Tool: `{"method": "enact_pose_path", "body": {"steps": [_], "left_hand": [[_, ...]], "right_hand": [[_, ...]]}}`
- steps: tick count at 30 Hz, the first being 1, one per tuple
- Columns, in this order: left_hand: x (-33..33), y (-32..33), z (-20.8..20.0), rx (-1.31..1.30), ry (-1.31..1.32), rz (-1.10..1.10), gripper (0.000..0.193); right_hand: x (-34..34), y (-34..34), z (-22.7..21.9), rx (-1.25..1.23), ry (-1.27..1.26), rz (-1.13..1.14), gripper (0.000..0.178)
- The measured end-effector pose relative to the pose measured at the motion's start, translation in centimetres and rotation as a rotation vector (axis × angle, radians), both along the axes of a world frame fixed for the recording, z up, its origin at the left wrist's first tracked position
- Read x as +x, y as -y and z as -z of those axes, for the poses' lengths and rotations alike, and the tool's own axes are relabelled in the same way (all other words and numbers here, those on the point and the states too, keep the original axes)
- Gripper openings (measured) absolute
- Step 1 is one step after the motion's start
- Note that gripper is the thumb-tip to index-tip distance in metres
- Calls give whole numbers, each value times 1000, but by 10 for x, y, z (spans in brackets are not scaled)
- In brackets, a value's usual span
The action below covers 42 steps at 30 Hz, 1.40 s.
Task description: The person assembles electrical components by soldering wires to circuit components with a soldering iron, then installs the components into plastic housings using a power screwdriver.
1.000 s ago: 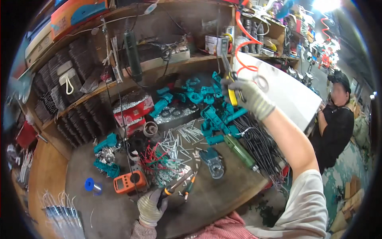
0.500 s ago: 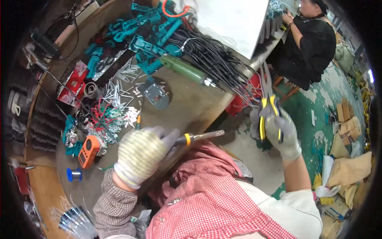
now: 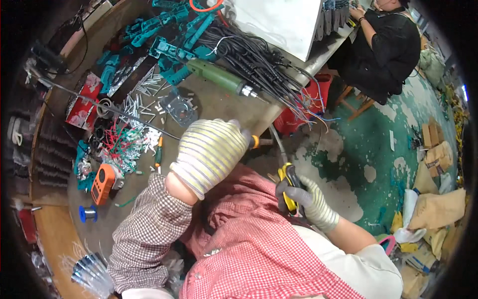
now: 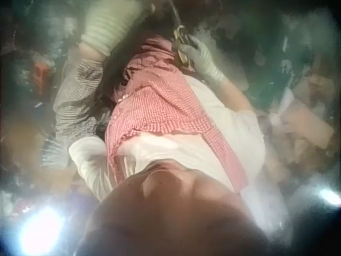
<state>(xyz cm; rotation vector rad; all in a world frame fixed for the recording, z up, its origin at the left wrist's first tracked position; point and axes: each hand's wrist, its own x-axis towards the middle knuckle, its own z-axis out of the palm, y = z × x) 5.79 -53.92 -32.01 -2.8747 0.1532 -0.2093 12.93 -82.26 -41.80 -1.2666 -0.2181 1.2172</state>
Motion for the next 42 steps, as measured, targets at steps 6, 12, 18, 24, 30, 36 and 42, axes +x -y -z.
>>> {"method": "enact_pose_path", "body": {"steps": [6,12,18,24,30,36,42], "left_hand": [[3,-5,-4,-34,20,31,12],[5,-9,1,-45,37,40,9],[2,-10,4,-28,56,37,11],[12,-11,15,-91,109,48,10],[13,-13,12,-449,226,-3,18],[8,-20,14,-402,185,112,22],[12,-26,50,-411,436,195,25]], "right_hand": [[-21,-6,6,228,83,218,40],[-29,-12,3,225,-28,307,37],[-32,-12,11,203,3,260,44],[-29,-17,7,104,-76,278,43],[-27,-21,13,99,105,281,54],[-28,-25,28,334,-78,285,49],[-32,-25,20,25,-14,331,50]]}}
